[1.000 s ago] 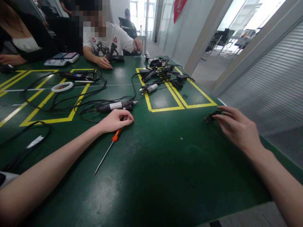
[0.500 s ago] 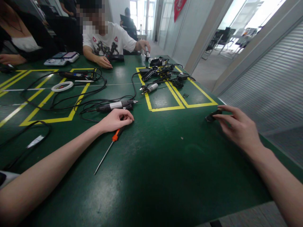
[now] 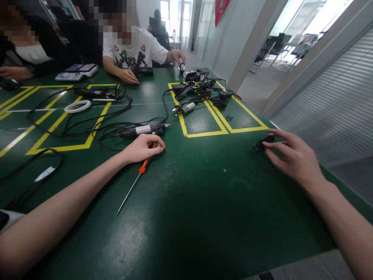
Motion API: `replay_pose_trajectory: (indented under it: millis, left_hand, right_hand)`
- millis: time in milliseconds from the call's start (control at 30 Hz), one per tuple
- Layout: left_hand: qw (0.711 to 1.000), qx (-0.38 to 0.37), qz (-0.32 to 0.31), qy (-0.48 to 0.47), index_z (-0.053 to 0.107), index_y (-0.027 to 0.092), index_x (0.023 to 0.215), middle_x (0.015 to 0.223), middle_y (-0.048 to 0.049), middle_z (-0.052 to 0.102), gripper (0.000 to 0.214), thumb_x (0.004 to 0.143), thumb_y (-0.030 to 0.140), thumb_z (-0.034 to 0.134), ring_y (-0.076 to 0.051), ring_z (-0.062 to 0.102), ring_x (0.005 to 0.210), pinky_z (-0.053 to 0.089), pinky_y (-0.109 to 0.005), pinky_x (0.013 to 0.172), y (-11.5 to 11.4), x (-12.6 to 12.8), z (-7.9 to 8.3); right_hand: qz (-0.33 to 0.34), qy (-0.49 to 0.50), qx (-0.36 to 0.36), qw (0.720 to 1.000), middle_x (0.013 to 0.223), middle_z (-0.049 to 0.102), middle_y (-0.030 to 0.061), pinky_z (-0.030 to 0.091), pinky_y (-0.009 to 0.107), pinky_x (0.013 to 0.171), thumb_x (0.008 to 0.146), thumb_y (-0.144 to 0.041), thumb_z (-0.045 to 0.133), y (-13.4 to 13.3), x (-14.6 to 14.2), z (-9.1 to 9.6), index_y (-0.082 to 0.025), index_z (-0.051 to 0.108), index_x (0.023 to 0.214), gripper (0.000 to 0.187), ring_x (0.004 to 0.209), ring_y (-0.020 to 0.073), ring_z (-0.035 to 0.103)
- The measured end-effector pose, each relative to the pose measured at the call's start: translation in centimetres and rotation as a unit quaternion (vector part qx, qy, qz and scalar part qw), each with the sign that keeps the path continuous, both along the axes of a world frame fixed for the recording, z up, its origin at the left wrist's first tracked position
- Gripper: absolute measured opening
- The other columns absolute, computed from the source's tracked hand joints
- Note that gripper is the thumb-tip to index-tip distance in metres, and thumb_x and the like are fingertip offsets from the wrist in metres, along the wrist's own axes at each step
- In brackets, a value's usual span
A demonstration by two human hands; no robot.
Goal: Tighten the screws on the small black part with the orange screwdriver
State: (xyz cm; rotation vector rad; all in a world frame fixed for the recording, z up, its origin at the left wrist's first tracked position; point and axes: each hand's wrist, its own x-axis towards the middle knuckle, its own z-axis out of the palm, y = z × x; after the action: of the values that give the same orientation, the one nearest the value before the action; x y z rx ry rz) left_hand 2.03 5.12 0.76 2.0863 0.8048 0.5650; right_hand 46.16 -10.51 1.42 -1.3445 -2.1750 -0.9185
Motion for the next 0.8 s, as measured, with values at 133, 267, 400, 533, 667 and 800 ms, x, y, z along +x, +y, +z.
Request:
replay_pose_trajectory:
  millis: [133, 267, 400, 533, 667, 800]
  left_hand:
    - [1.000, 0.006, 0.001, 0.005, 0.075, 0.013, 0.082, 0.067, 0.0005, 0.063, 0.016, 0.078, 0.025, 0.064, -0.011, 0.052, 0.062, 0.041, -0.022, 0.060, 0.0, 0.0, 0.1]
    - [1.000, 0.004, 0.002, 0.003, 0.075, 0.013, 0.081, 0.066, 0.0006, 0.063, 0.017, 0.078, 0.025, 0.064, -0.011, 0.052, 0.061, 0.041, -0.023, 0.060, 0.0, 0.0, 0.1]
    - [1.000, 0.003, 0.001, 0.001, 0.075, 0.013, 0.081, 0.067, 0.0005, 0.064, 0.016, 0.078, 0.025, 0.064, -0.011, 0.052, 0.062, 0.041, -0.022, 0.060, 0.0, 0.0, 0.1]
    - [1.000, 0.004, 0.002, 0.004, 0.075, 0.013, 0.081, 0.067, 0.0005, 0.064, 0.016, 0.078, 0.024, 0.064, -0.011, 0.053, 0.062, 0.041, -0.022, 0.060, 0.0, 0.0, 0.1]
    - [1.000, 0.005, 0.000, 0.002, 0.075, 0.013, 0.082, 0.067, 0.0003, 0.064, 0.017, 0.078, 0.025, 0.064, -0.011, 0.052, 0.062, 0.041, -0.023, 0.060, 0.0, -0.1, 0.0]
    - [1.000, 0.004, -0.001, 0.001, 0.075, 0.013, 0.082, 0.067, 0.0003, 0.063, 0.018, 0.078, 0.027, 0.064, -0.012, 0.052, 0.061, 0.041, -0.023, 0.060, 0.0, -0.1, 0.0]
  right_hand:
    - [-0.005, 0.022, 0.008, 1.000, 0.120, 0.073, 0.0189, 0.064, 0.039, 0.065, 0.095, -0.035, 0.060, 0.0, 0.0, -0.1, -0.017, 0.073, 0.087, 0.024, 0.074, 0.0232, 0.073]
    - [-0.047, 0.080, -0.014, 0.996, 0.122, 0.072, 0.0135, 0.064, 0.039, 0.067, 0.091, -0.036, 0.064, 0.1, 0.3, -0.5, -0.021, 0.075, 0.084, 0.020, 0.072, 0.0205, 0.073]
    - [-0.059, 0.136, -0.020, 0.989, 0.118, 0.072, 0.0134, 0.064, 0.047, 0.078, 0.089, -0.035, 0.064, 0.4, 0.1, -0.7, -0.023, 0.075, 0.082, 0.018, 0.091, 0.0282, 0.075]
    - [-0.059, 0.185, -0.006, 0.981, 0.110, 0.073, 0.0129, 0.063, 0.051, 0.084, 0.087, -0.038, 0.067, 0.7, -0.4, -0.6, -0.024, 0.072, 0.081, 0.017, 0.096, 0.0301, 0.074]
    - [-0.065, 0.317, -0.001, 0.946, 0.111, 0.070, 0.0107, 0.065, 0.049, 0.075, 0.074, -0.044, 0.079, 1.2, -0.5, -1.1, -0.024, 0.067, 0.091, 0.028, 0.088, 0.0277, 0.073]
    - [-0.088, 0.480, -0.023, 0.873, 0.108, 0.071, 0.0075, 0.064, 0.044, 0.066, 0.051, -0.045, 0.091, 1.7, -0.2, -1.4, -0.028, 0.059, 0.106, 0.066, 0.079, 0.0250, 0.072]
